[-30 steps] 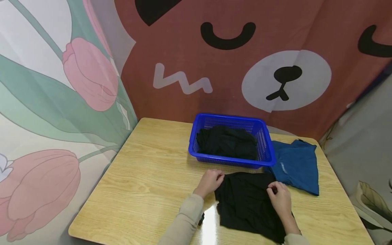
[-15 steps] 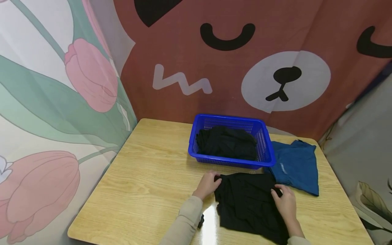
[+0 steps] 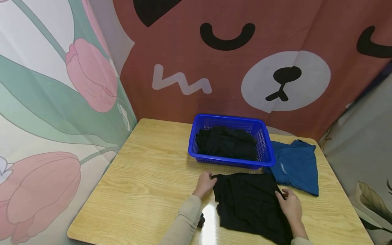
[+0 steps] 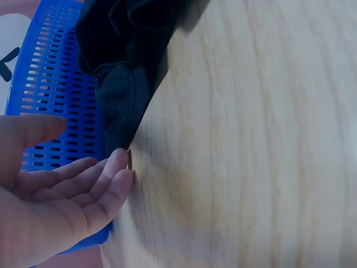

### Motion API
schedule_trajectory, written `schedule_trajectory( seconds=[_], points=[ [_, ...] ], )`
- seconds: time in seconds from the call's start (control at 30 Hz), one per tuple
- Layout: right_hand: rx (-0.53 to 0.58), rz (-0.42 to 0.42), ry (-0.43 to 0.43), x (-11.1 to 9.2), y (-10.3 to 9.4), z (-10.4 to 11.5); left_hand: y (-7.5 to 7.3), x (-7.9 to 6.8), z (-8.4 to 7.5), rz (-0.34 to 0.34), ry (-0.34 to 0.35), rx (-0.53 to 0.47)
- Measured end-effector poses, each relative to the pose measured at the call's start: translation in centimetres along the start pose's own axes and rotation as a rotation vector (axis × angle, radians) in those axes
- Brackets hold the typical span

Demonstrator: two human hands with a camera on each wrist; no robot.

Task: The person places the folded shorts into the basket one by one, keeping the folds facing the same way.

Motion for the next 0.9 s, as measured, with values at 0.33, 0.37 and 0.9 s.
schedule_trajectory(
  seconds=[0.33, 0.37, 0.9],
  points=[
    [-0.007, 0.060, 0.011, 0.5, 0.4, -0.4, 1.3, -0.2, 0.9, 0.070, -0.262, -0.397],
    [0.005, 0.060, 0.021, 0.5, 0.4, -0.5, 1.5, -0.4, 0.9, 0.089, -0.304, -0.461],
    [0.193, 0.196, 0.165, 0.9, 0.6, -0.9, 3.5, -1.3, -0.5, 0.264, -0.353, -0.604]
  ],
)
Point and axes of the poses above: each hand's wrist, its own x-axis towards the middle knuckle, its own y-axis out of the palm, z = x × y, the point moved 3 cm from there along x, towards the middle knuckle, and after that the axes turned 3 degrees about y, right-handed, at the moved point
